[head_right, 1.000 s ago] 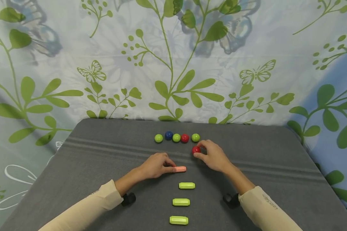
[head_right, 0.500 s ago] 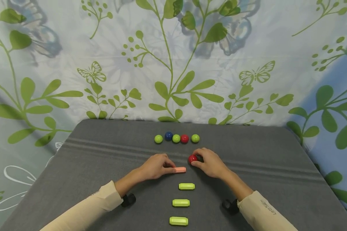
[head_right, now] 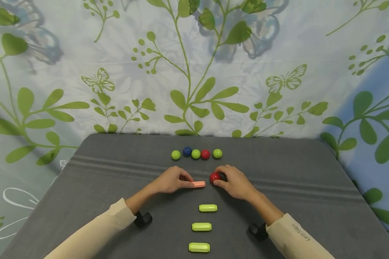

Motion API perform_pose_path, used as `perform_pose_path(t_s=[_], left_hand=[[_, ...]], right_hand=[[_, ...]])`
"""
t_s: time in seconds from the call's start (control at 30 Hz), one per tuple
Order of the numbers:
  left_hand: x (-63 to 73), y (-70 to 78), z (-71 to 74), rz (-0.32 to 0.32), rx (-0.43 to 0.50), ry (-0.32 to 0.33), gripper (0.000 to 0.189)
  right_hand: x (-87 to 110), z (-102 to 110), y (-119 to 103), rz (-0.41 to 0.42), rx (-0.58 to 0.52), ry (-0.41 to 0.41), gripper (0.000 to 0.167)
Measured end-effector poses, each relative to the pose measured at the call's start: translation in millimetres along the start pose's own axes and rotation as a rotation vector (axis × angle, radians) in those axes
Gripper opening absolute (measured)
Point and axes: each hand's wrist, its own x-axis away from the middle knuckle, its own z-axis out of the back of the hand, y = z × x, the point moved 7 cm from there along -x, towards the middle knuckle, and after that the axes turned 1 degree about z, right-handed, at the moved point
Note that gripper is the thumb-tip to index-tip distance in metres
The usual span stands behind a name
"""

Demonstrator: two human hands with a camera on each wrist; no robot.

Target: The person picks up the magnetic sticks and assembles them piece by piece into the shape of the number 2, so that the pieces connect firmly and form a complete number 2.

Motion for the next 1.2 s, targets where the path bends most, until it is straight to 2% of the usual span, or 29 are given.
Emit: perform_pose_path(t_s=[0.2, 0.4, 0.6, 0.77, 1.2], left_hand=[[-12.7, -2.0, 7.5, 0.043, 0.024, 0.031, 0.015], [-20.2, 0.7, 5.1, 0.054, 0.005, 0.044, 0.016], [-21.7, 4.7, 4.1, 0.047, 0.001, 0.065, 0.015], [-21.0, 2.0, 1.0, 0.068, 0.015, 0.054, 0.016], [-20.1, -1.9, 1.6, 0.066, 0.034, 0.070, 0.018]], right_hand=[[-1.7, 0.5, -0.5, 0.000, 0.000, -0.008, 0.025], [-2.8, 0.6, -1.1, 0.013, 0.003, -0.011, 0.022], [-1.9, 0.3, -1.2, 0.013, 0.003, -0.003, 0.022], [-0.6, -0.7, 0.2, 0.009, 0.009, 0.002, 0.022], [-1.2, -1.2, 0.5, 0.008, 0.025, -0.003, 0.022]])
